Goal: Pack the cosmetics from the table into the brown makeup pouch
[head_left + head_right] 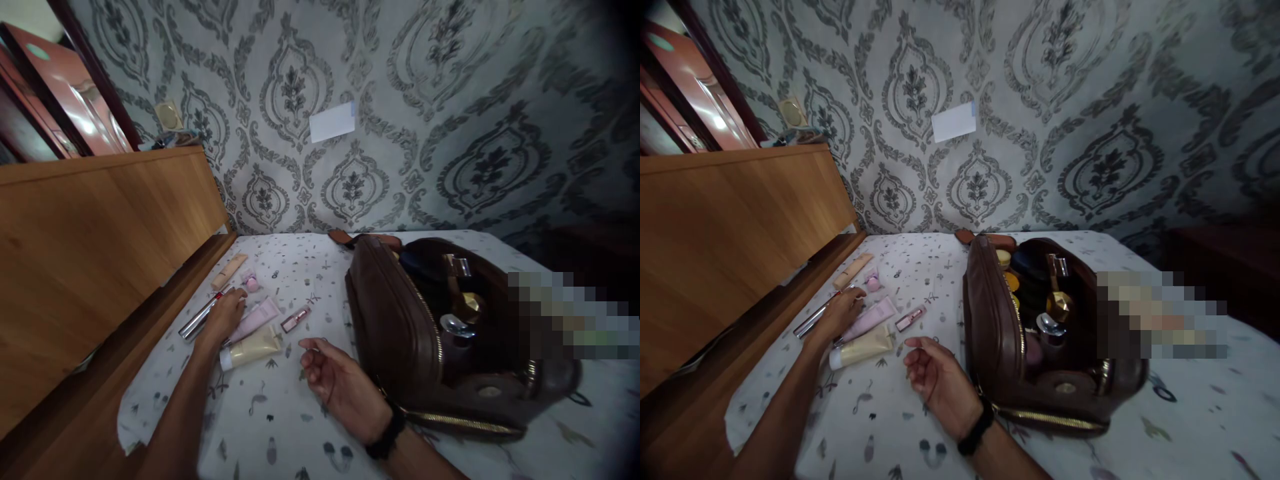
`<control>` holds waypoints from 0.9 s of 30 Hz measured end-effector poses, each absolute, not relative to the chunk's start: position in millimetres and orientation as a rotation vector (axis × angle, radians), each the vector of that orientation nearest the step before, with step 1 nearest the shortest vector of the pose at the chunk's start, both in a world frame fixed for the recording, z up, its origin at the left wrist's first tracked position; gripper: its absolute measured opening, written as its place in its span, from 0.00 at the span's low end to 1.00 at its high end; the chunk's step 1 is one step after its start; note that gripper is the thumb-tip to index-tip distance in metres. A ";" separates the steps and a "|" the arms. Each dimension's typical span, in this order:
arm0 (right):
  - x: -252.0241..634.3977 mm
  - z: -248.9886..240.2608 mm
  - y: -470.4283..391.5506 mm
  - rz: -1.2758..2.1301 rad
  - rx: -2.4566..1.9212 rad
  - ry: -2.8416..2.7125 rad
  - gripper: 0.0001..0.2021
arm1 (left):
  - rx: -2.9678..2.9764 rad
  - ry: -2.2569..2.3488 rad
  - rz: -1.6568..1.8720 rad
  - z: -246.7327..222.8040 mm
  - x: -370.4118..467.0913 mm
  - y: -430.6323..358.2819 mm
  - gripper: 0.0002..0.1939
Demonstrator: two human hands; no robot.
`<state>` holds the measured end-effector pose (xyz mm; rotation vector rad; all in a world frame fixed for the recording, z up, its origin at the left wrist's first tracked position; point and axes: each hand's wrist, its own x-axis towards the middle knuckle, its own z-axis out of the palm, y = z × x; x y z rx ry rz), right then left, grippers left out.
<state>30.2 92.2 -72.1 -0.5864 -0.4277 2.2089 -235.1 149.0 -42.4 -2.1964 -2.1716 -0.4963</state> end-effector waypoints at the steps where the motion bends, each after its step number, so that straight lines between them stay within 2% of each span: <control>1: 30.2 -72.6 92.2 2.208 -0.579 -0.434 0.20 | -2.216 -2.189 -0.484 -42.2 -235.4 148.2 0.14; 6: 30.2 -74.9 91.6 2.204 -0.547 -0.454 0.18 | -2.406 -2.213 -0.542 -34.5 -233.8 139.8 0.15; 12: 29.0 -76.9 88.9 2.214 -0.532 -0.407 0.16 | -2.559 -2.244 -0.567 -31.5 -229.3 135.4 0.24; 20: 28.5 -82.0 91.5 2.179 -0.515 -0.447 0.15 | -2.489 -2.183 -0.687 -50.6 -233.5 145.3 0.24; 23: 28.3 -84.1 92.1 2.188 -0.504 -0.454 0.14 | -2.489 -2.101 -0.828 -34.9 -213.7 146.7 0.24; 27: 27.2 -86.4 92.7 2.195 -0.512 -0.454 0.13 | -2.568 -1.880 -1.032 18.0 -153.0 149.2 0.21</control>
